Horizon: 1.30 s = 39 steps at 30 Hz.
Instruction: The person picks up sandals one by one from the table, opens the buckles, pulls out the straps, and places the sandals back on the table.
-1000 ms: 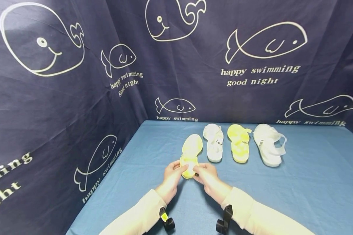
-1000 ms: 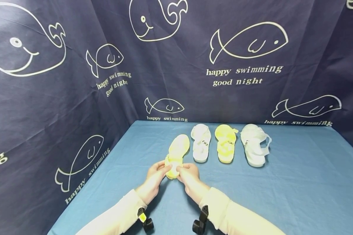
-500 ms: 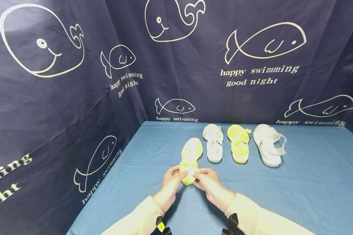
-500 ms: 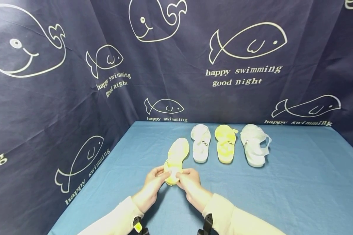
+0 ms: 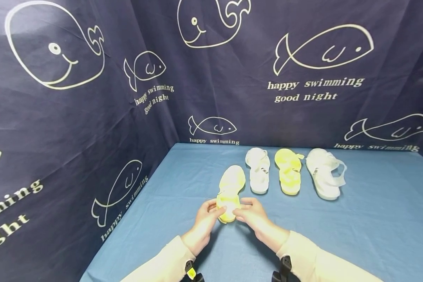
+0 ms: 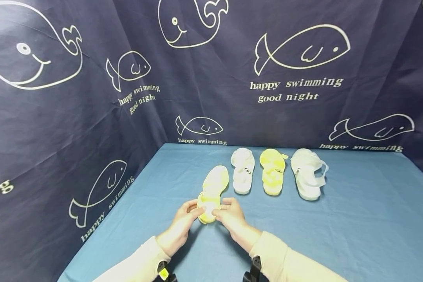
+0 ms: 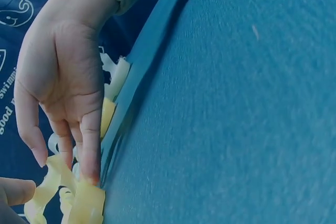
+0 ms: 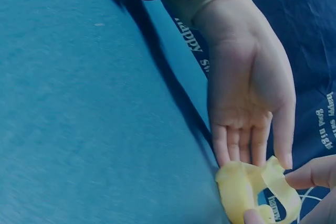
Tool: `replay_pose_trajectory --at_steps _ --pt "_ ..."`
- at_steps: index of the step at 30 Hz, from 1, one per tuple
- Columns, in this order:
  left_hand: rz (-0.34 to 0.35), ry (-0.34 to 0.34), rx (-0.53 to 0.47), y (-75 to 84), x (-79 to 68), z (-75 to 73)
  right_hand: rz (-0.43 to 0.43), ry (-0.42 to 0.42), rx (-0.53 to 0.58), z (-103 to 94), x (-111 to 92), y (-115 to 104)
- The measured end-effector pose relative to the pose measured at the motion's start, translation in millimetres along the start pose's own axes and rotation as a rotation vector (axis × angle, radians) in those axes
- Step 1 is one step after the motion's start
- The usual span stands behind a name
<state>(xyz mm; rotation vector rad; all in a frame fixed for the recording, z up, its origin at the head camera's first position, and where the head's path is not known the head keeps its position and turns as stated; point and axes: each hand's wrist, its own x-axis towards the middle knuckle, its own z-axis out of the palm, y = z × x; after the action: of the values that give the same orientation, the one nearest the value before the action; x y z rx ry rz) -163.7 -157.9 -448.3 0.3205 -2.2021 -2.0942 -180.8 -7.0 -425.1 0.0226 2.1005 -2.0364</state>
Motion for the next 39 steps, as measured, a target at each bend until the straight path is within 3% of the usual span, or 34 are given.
replay_pose_trajectory --at_steps 6,11,18,29,39 --pt "0.002 0.006 0.018 -1.4 2.4 -4.6 -0.137 0.034 -0.133 -4.3 13.7 -4.5" --pt "0.019 -0.003 -0.025 -5.1 7.0 -6.5 -0.255 0.082 -0.205 -0.8 27.9 -10.0" --pt "0.039 -0.01 -0.089 -9.4 20.4 -10.5 -0.27 0.018 -0.284 12.1 42.7 -20.8" --pt "0.028 -0.042 -0.027 -10.4 29.5 -16.5 -0.252 -0.074 -0.418 22.1 58.0 -29.5" --pt "0.022 -0.029 -0.016 -10.1 30.4 -19.6 -0.275 -0.037 -0.578 18.5 66.7 -27.9"
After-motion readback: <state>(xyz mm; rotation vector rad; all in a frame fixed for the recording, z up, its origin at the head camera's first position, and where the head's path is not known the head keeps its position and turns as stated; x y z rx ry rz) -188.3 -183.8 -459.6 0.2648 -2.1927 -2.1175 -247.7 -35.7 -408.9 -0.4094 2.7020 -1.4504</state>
